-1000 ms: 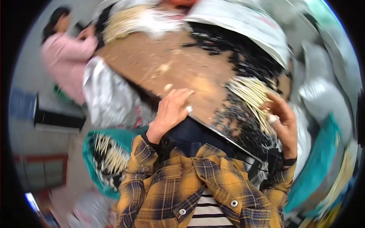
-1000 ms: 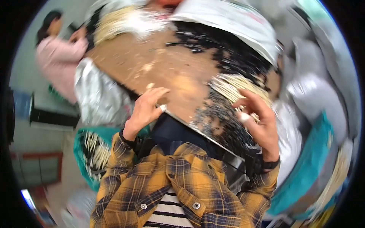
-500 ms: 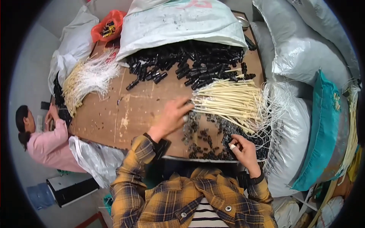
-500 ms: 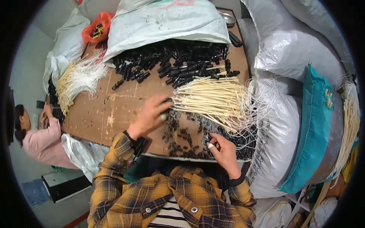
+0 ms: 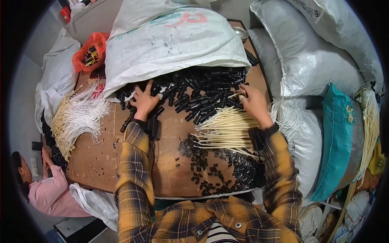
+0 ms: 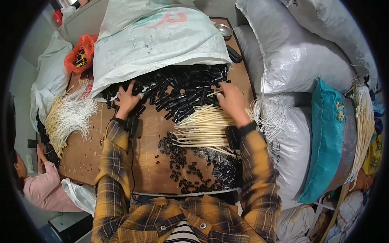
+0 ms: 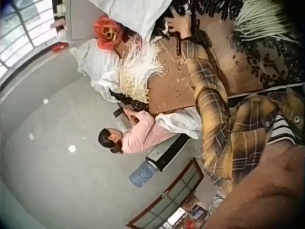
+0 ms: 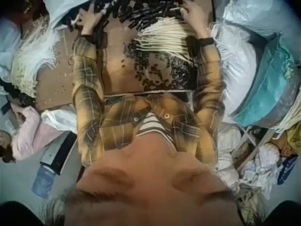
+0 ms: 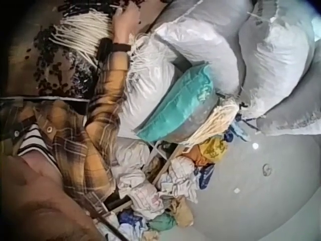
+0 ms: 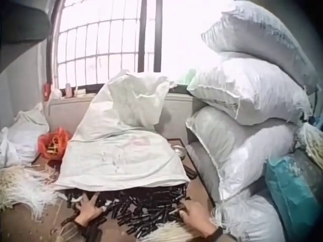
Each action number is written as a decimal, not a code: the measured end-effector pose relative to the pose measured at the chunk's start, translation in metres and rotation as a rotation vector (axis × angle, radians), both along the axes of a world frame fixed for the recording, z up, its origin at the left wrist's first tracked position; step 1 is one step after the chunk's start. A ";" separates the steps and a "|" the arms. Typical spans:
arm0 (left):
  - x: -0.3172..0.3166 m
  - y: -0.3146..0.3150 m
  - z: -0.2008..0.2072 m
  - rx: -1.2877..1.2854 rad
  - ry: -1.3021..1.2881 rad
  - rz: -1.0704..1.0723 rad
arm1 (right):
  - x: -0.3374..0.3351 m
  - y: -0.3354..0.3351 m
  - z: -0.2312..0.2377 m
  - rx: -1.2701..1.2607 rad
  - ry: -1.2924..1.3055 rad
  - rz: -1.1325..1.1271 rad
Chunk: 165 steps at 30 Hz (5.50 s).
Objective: Assembling black plastic connectors onto white wires.
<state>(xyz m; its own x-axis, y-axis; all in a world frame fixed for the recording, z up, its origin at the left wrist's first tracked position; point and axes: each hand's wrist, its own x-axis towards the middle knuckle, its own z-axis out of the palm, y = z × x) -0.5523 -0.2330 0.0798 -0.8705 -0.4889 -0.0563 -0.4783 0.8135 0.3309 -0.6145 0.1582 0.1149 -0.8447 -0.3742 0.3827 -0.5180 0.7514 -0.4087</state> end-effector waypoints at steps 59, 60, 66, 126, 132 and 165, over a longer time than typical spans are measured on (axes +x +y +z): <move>0.217 0.142 0.027 0.586 0.496 -0.470 | 0.223 0.030 0.024 -0.259 -0.541 0.420; 0.216 0.145 0.031 0.591 0.494 -0.472 | 0.224 0.030 0.021 -0.257 -0.542 0.415; 0.215 0.148 0.041 0.606 0.299 -0.543 | 0.229 0.027 0.016 -0.211 -0.450 0.432; 0.232 0.182 0.048 0.645 0.373 -0.493 | 0.237 -0.033 -0.007 -0.181 -0.285 0.514; 0.239 0.186 0.029 0.497 0.619 -0.508 | 0.244 -0.037 -0.003 -0.133 -0.232 0.454; 0.220 0.198 0.033 0.935 0.480 -0.308 | 0.234 -0.036 -0.027 -0.494 -0.707 0.186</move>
<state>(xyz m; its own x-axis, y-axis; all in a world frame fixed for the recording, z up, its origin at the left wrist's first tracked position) -0.3324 -0.0352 0.1131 -0.9785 -0.1873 0.0859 0.0464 0.2063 0.9774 -0.3810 0.1221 0.0882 -0.8870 -0.4589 -0.0522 -0.1171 0.3328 -0.9357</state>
